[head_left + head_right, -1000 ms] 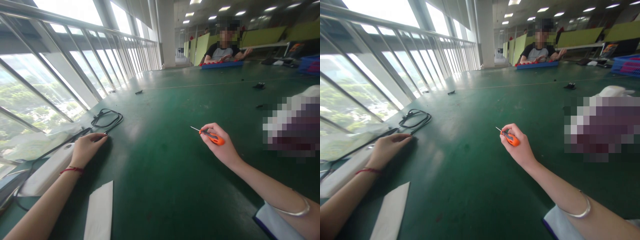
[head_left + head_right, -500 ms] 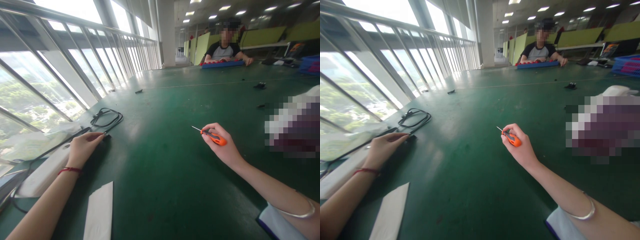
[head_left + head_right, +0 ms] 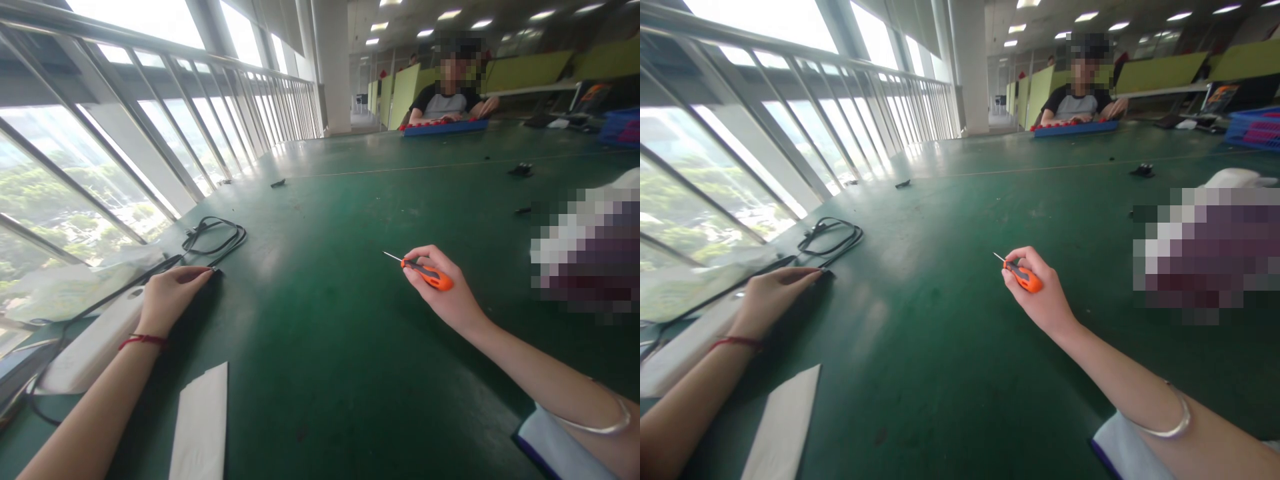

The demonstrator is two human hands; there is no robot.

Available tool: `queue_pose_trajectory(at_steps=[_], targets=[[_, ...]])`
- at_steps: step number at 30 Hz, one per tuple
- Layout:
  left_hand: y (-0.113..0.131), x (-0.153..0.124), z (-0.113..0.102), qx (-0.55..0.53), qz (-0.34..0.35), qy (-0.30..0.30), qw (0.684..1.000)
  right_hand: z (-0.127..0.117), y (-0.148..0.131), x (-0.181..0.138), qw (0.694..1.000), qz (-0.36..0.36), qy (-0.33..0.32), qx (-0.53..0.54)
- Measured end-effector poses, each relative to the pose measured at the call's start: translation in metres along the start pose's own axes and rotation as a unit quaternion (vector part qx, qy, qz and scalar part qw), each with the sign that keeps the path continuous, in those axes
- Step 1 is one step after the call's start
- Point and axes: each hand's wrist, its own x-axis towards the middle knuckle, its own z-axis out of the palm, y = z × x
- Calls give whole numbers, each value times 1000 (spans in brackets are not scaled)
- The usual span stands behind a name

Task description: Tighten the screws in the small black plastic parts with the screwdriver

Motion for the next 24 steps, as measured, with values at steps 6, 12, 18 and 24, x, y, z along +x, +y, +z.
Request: queue_pose_trajectory(at_steps=[6,12,18,24], targets=[[-7,7,3,27,-2,-9,1000,0,0,0,1000,2,-3,0],[2,2,2,81,33,-13,996,0,1,0,1000,-1,-6,6],[10,-6,2,121,63,20,990,1,1,0,1000,-2,-11,10],[14,3,-6,116,22,-36,992,2,0,0,1000,-1,-14,16]])
